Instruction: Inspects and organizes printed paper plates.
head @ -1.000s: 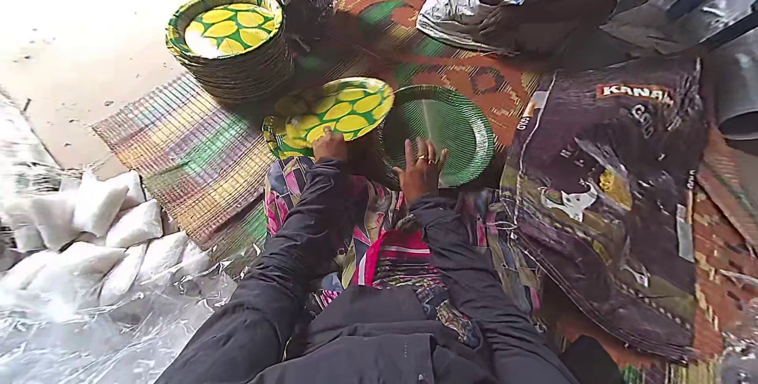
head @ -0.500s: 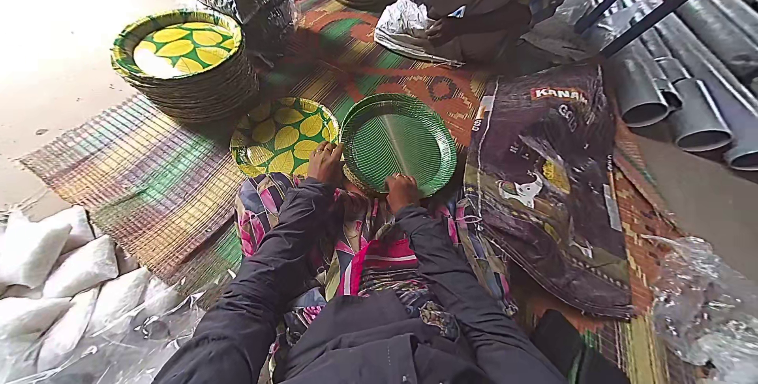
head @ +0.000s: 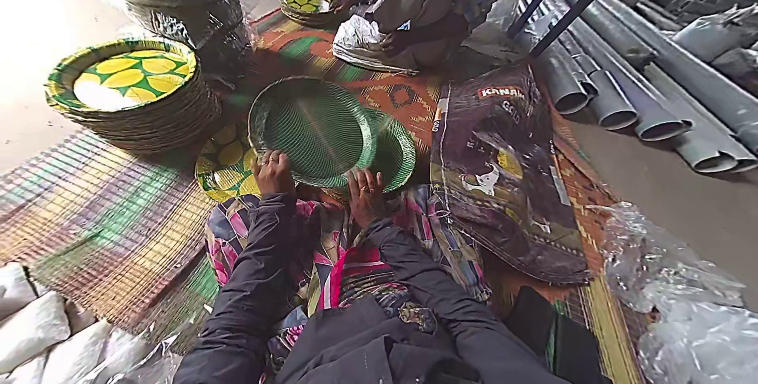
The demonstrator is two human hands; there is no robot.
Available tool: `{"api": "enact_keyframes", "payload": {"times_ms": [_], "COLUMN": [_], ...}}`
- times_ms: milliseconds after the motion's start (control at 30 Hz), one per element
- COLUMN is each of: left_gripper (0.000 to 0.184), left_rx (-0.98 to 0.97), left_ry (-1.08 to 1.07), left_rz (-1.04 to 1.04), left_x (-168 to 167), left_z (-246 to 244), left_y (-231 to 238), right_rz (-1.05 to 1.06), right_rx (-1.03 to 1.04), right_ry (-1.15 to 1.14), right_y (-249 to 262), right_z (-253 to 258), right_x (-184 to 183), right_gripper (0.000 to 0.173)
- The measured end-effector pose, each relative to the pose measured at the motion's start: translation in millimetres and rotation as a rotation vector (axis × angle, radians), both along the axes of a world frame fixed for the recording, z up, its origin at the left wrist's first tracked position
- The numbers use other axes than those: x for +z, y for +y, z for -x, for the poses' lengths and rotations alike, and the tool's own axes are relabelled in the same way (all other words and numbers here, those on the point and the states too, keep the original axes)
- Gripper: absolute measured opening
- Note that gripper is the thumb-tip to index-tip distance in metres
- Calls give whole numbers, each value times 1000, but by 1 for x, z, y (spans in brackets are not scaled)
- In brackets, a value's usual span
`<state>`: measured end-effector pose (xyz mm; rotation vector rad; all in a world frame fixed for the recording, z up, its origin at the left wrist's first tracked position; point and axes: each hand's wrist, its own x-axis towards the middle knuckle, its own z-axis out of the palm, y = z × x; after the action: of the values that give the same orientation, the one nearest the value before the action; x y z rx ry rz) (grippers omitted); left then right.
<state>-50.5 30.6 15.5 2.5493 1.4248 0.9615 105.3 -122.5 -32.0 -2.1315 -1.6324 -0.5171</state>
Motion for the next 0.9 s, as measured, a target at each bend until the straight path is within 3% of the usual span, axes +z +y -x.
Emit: {"api": "enact_keyframes", "payload": {"times_ms": [67,133,233,433,567,600,667,767,833,900], "left_gripper": [30,33,39,51,47,48,58,72,47,30], "left_rx": [188,286,242,40,-56,-94,-193,-427,-452,-471], "left_ry": [193,327,447,680,504,407,139,-254,-274,-219], "left_rz": [307,523,689,764,731,679,430,-323,-621,-693], "left_x": [5,7,15,-2,-1,2,6,-10,-7,-3], "left_z": [4,7,-1,-19,-15,-14,-12,-22,-28,-27], "left_y": [4,16,18,9,12,9,-3,-8,-21,-34], "right_rz": [316,504,513,462,390,392,131,-341,-543,-586], "right_rx": [-61,-88,-94,-100,-106,-118,-119,-60,90,269], "right_ry": [170,280,305,248,266,316,328,96,-76,-153], "right_y": [-7,-8,-7,-14,-17,-17,-19,-11,2,15], "right_z": [-2,-7,-10,-6,-12,-15,-21,-22,-19,-9], "right_x": [-1,5,10,26,32,37,37,44,54,62], "right_gripper": [53,50,47,34,27,27,22,15,10,12]}}
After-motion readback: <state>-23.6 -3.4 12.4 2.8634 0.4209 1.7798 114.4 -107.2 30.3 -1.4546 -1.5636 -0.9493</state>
